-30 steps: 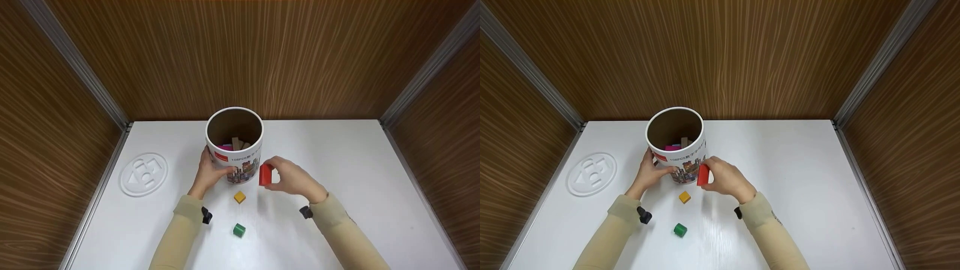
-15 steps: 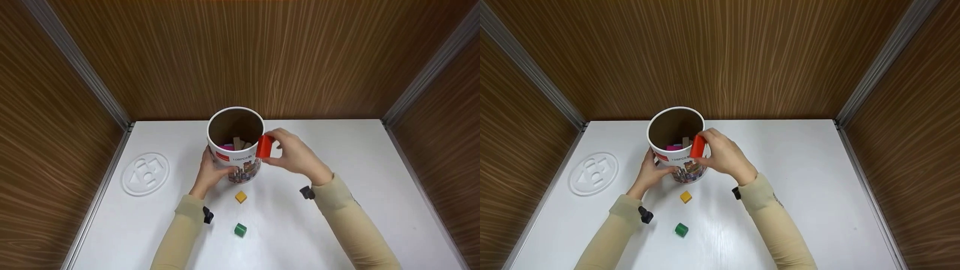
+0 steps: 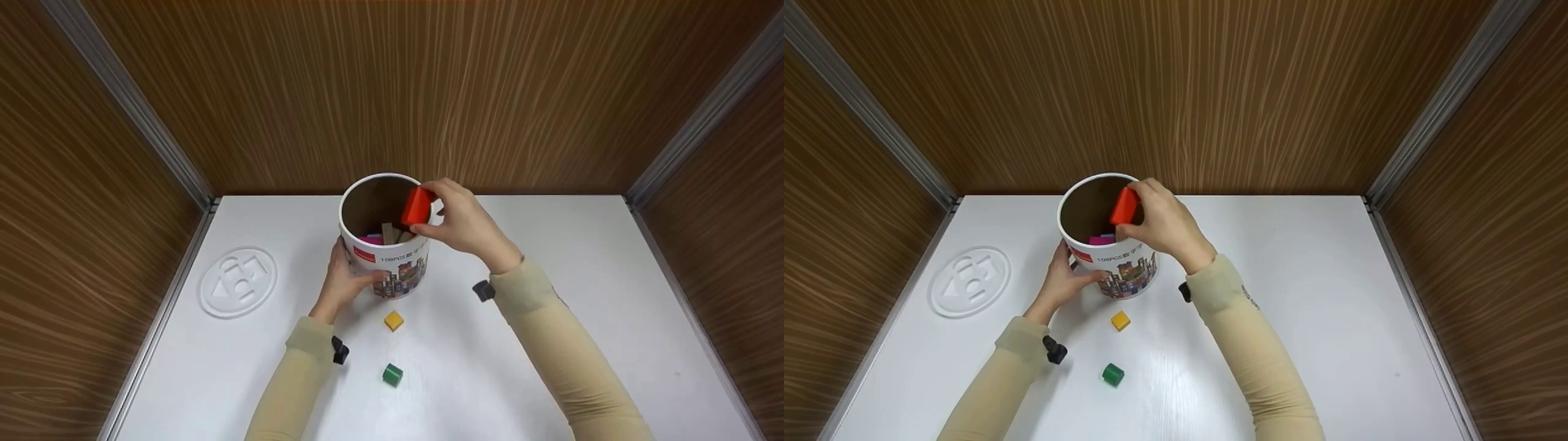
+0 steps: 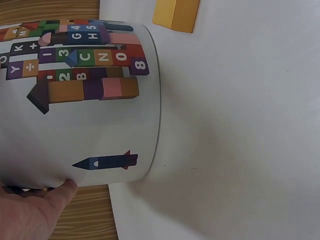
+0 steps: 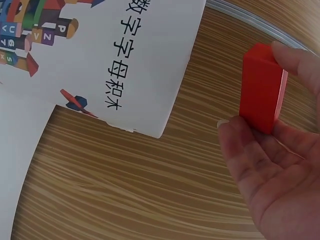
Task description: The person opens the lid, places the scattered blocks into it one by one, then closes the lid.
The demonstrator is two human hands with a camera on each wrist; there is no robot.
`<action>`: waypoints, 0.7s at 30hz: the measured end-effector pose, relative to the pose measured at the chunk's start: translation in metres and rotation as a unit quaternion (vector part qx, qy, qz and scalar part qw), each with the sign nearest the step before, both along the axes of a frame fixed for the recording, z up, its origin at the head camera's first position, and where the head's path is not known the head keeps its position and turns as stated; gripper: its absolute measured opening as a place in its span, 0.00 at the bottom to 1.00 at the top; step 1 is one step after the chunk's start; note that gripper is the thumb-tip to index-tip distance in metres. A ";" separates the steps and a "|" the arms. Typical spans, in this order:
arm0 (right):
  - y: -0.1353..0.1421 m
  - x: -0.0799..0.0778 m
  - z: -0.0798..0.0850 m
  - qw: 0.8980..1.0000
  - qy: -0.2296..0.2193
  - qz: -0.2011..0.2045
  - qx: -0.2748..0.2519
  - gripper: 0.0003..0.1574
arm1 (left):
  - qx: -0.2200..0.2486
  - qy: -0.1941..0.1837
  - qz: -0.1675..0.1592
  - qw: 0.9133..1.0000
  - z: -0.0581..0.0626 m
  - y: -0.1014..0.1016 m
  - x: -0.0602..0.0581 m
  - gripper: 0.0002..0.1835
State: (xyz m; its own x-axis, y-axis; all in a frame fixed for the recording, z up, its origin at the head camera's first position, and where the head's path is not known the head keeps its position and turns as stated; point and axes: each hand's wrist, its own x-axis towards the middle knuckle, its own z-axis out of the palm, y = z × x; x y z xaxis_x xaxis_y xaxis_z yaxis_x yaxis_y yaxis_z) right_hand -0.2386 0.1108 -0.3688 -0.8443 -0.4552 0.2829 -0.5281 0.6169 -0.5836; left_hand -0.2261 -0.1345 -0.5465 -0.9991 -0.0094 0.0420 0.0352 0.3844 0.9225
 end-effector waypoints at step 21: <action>-0.008 -0.019 -0.026 0.998 0.017 -0.030 0.052 0.33 | -0.001 0.006 -0.007 1.000 0.000 -0.001 0.001 0.72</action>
State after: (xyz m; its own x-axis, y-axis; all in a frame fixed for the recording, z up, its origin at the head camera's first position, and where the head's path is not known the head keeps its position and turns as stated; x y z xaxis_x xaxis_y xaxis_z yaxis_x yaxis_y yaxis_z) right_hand -0.2576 0.1026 -0.3948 -0.8611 -0.4332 0.2660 -0.5076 0.7038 -0.4971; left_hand -0.2251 -0.1355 -0.5463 -0.9986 0.0051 0.0535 0.0513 0.3861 0.9210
